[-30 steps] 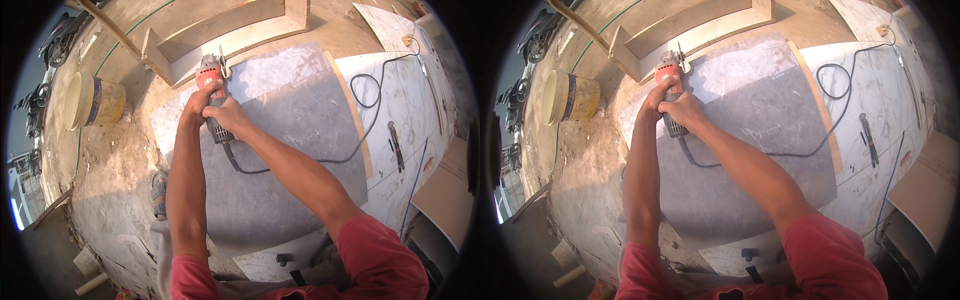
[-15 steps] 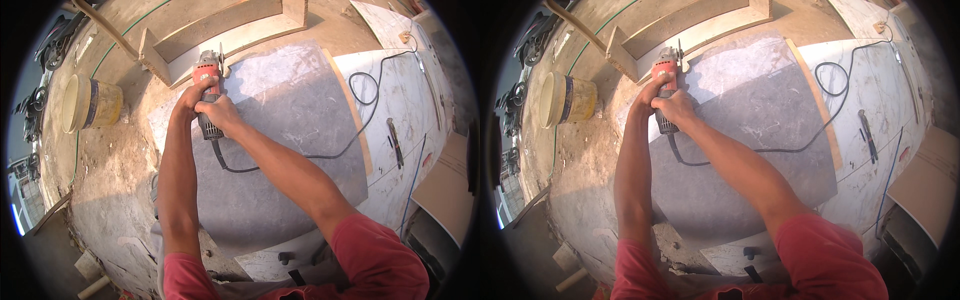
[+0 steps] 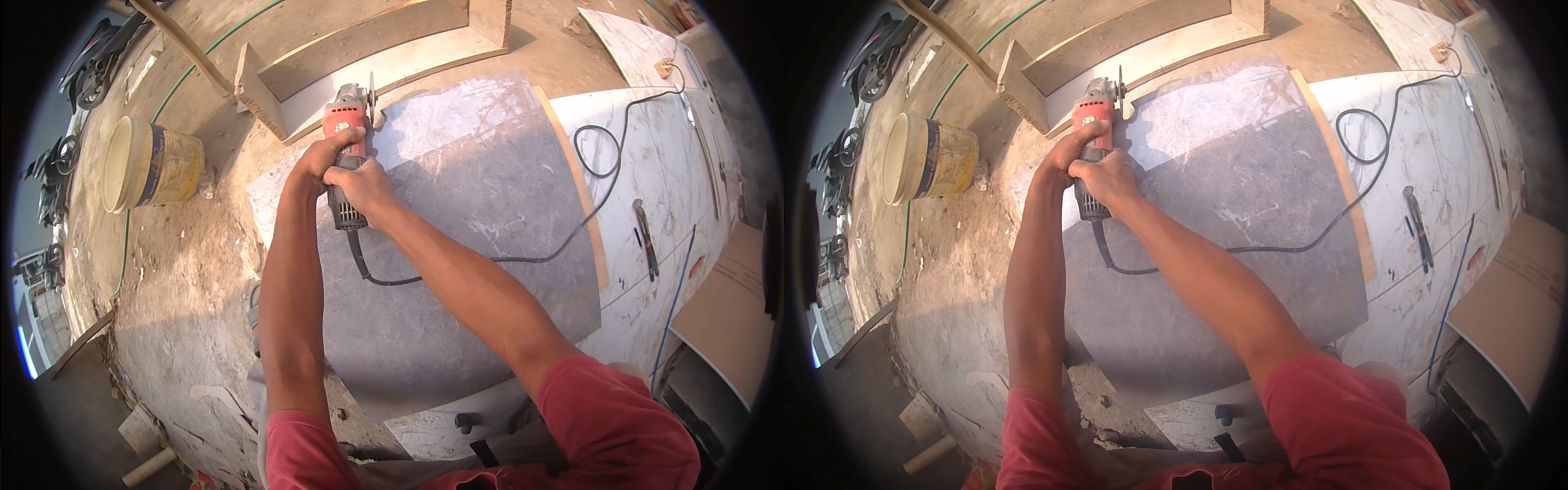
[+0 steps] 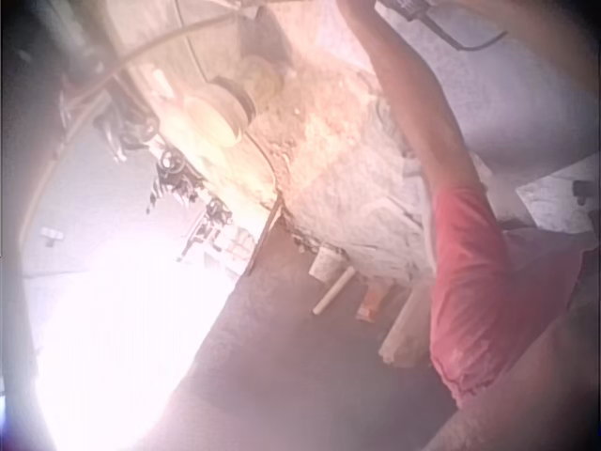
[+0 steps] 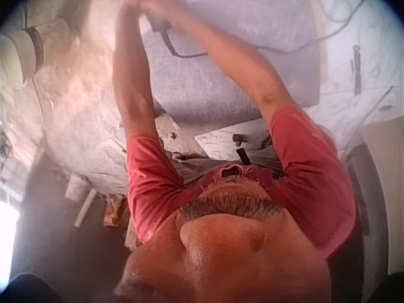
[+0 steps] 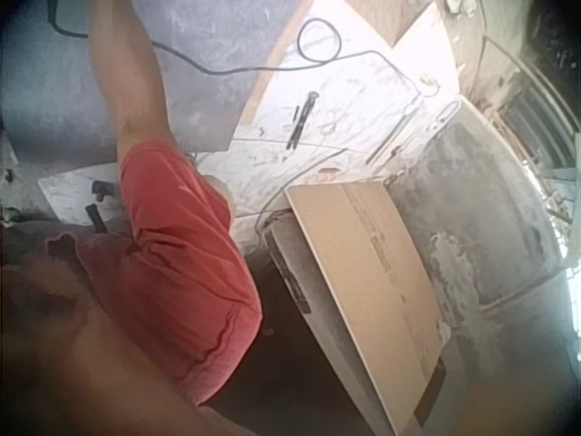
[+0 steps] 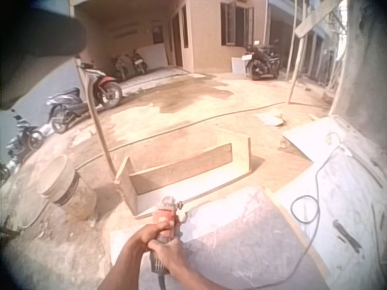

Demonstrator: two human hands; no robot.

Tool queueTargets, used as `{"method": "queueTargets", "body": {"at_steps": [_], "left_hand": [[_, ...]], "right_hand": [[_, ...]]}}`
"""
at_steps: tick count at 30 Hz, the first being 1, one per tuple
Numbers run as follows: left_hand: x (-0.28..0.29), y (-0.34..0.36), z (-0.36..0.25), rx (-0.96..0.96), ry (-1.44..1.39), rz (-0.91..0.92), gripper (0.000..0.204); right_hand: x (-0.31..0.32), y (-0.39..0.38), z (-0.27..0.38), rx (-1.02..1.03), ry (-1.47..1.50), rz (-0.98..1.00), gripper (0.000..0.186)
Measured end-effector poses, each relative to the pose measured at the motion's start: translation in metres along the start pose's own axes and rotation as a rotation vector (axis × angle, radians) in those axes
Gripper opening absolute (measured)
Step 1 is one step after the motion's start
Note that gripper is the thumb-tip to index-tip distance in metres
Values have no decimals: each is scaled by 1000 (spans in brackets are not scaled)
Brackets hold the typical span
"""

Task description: The person uses an angle grinder to cut along the edge of a tile and then lifts the tile to check the progress.

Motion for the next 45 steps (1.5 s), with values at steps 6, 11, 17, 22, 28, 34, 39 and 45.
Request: {"method": "queueTargets", "body": {"at_steps": [6,11,17,22,28,34,39,45], "left_hand": [[-11,-3,-2,-14,1,-9,42],[-2,-5,-2,-13,43,-48,42],[10,3,-5,-28,74,-68,40],[0,5,-8,-24,53,-20,40],[-3,-14,-4,-24,8,-22,42],[-5,-2,-5,-62,0,-34,45],[-15,-1,-13,-144,-66,-32,44],[-67,-49,-43,-440,-379,20,69]], "right_hand": [[7,3,-7,12,6,-20,30],[1,-2,4,35,80,17,29],[-5,0,4,24,87,0,29],[-4,8,-5,24,90,-21,30],[-9,-1,-2,21,67,44,30],[6,1,4,-6,-20,15,35],[29,-5,47,74,-282,84,55],[74,-19,109,263,-435,172,56]]}}
Point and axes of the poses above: each hand's wrist, its own y-axis towards the middle knuckle, its own x-axis out of the back of the hand, z = x × y, the point moved 10 cm from there along y, towards the middle knuckle, and after that the axes turned 11 degrees about x, right-handed, at the moved point
